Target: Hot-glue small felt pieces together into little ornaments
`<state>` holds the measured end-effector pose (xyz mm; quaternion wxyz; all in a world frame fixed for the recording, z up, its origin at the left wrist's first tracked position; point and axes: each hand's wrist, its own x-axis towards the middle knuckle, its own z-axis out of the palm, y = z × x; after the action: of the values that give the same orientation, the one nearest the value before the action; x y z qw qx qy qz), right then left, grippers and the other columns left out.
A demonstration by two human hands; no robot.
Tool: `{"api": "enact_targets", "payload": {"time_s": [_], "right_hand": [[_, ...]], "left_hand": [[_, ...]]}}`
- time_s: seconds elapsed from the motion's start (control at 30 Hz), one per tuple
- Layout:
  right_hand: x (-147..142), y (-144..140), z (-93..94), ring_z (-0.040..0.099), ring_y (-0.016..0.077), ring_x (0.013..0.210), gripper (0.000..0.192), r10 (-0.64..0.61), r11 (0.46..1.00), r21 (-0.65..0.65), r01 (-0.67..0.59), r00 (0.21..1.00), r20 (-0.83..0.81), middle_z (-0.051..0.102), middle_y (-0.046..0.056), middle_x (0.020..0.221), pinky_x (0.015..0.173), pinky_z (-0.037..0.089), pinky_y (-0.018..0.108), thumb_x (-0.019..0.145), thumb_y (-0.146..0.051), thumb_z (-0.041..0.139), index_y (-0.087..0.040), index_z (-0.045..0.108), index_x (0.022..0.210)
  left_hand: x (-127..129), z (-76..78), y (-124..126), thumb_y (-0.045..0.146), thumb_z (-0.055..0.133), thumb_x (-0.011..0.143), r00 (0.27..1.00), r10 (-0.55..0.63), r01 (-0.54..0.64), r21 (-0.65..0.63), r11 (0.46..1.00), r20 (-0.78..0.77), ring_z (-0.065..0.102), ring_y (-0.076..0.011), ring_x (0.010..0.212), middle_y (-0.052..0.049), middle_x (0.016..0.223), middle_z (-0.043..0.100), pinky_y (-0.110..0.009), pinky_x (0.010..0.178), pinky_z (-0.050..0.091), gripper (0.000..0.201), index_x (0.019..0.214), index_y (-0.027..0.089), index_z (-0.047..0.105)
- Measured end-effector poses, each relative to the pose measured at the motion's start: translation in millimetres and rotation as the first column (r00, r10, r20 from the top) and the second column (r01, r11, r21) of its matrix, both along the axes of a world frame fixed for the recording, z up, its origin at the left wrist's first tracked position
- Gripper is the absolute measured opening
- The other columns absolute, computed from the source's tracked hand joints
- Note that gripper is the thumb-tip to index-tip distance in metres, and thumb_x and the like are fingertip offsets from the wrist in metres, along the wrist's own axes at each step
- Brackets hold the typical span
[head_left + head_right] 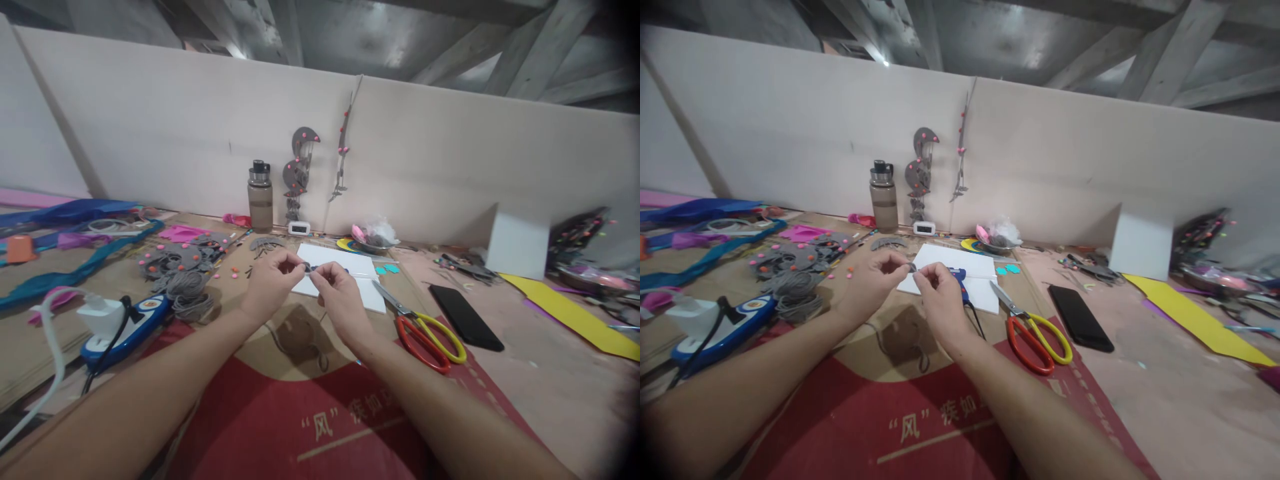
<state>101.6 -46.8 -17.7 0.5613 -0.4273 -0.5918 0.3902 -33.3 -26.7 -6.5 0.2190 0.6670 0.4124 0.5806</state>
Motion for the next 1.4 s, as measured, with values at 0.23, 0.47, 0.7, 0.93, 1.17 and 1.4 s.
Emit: {"api": "enact_targets", "payload": {"time_s": [0.23, 0.47, 0.7, 0.93, 1.17, 1.4], "right_hand": [[-1, 0, -4.1, 0.036, 0.0079, 0.049, 0.021, -0.074, 0.997, 0.011, 0.073, 0.995, 0.07, 0.045, -0.006, 0.058, 0.049, 0.03, 0.022, 0.078, -0.037, 0.055, -0.02, 0.051, 0.067], [-1, 1, -2.6, 0.035, 0.0082, 0.047, 0.023, -0.108, 0.994, 0.012, 0.108, 0.991, 0.083, 0.043, -0.007, 0.053, 0.048, 0.03, 0.022, 0.077, -0.038, 0.056, -0.02, 0.049, 0.064], [-1, 4, -4.6, 0.033, 0.0068, 0.044, 0.024, -0.108, 0.994, -0.027, 0.108, 0.994, 0.023, 0.042, -0.007, 0.053, 0.044, 0.027, 0.022, 0.075, -0.039, 0.057, -0.02, 0.048, 0.064], [-1, 4, -1.4, 0.028, 0.0039, 0.04, 0.019, 0.026, 0.991, -0.122, -0.054, 0.974, -0.224, 0.046, -0.008, 0.059, 0.038, 0.019, 0.02, 0.069, -0.034, 0.062, -0.02, 0.055, 0.081], [7, 8, 5.2, 0.024, 0.0037, 0.037, 0.015, -0.038, 0.977, -0.211, -0.02, 0.964, -0.265, 0.036, -0.01, 0.046, 0.037, 0.016, 0.02, 0.063, -0.029, 0.062, -0.018, 0.053, 0.07], [9, 11, 2.7, 0.026, 0.0037, 0.037, 0.013, -0.041, 0.969, -0.248, -0.01, 0.979, -0.199, 0.038, -0.01, 0.047, 0.037, 0.016, 0.019, 0.062, -0.027, 0.06, -0.018, 0.052, 0.068]], "left_hand": [[6, -6.9, 1, 0.025, 0.061, 0.069, 0.976, -0.067, 0.098, -0.142, 0.985, 0.208, 0.049, -0.012, 0.064, 0.001, 0.064, 0.057, -0.024, 0.064, 0.037, 0.009, 0.066, 0.017, 0.061], [11, -12.2, 2, 0.021, 0.062, 0.067, 0.878, -0.166, 0.278, -0.195, 0.941, 0.45, 0.044, -0.0091, 0.057, 0.003, 0.059, 0.051, -0.023, 0.059, 0.035, 0.008, 0.062, 0.016, 0.056], [14, -8.3, -3, 0.018, 0.062, 0.065, 0.785, -0.225, 0.417, -0.224, 0.881, 0.577, 0.045, -0.0082, 0.057, 0.002, 0.057, 0.05, -0.022, 0.059, 0.036, 0.009, 0.061, 0.016, 0.055], [12, -11.1, 0, 0.018, 0.064, 0.065, 0.661, -0.304, 0.586, -0.219, 0.78, 0.686, 0.046, -0.0067, 0.055, 0.003, 0.058, 0.05, -0.02, 0.056, 0.038, 0.011, 0.06, 0.015, 0.055], [7, -5.1, 4, 0.017, 0.072, 0.062, 0.671, -0.307, 0.666, -0.366, 0.65, 0.674, 0.059, -0.0109, 0.065, -0.004, 0.069, 0.063, -0.025, 0.067, 0.047, 0.014, 0.074, 0.012, 0.064], [3, -2.6, 5, 0.026, 0.073, 0.065, 0.747, -0.325, 0.618, -0.425, 0.661, 0.58, 0.061, -0.0125, 0.061, -0.006, 0.066, 0.065, -0.027, 0.063, 0.05, 0.022, 0.079, 0.012, 0.065]]}}
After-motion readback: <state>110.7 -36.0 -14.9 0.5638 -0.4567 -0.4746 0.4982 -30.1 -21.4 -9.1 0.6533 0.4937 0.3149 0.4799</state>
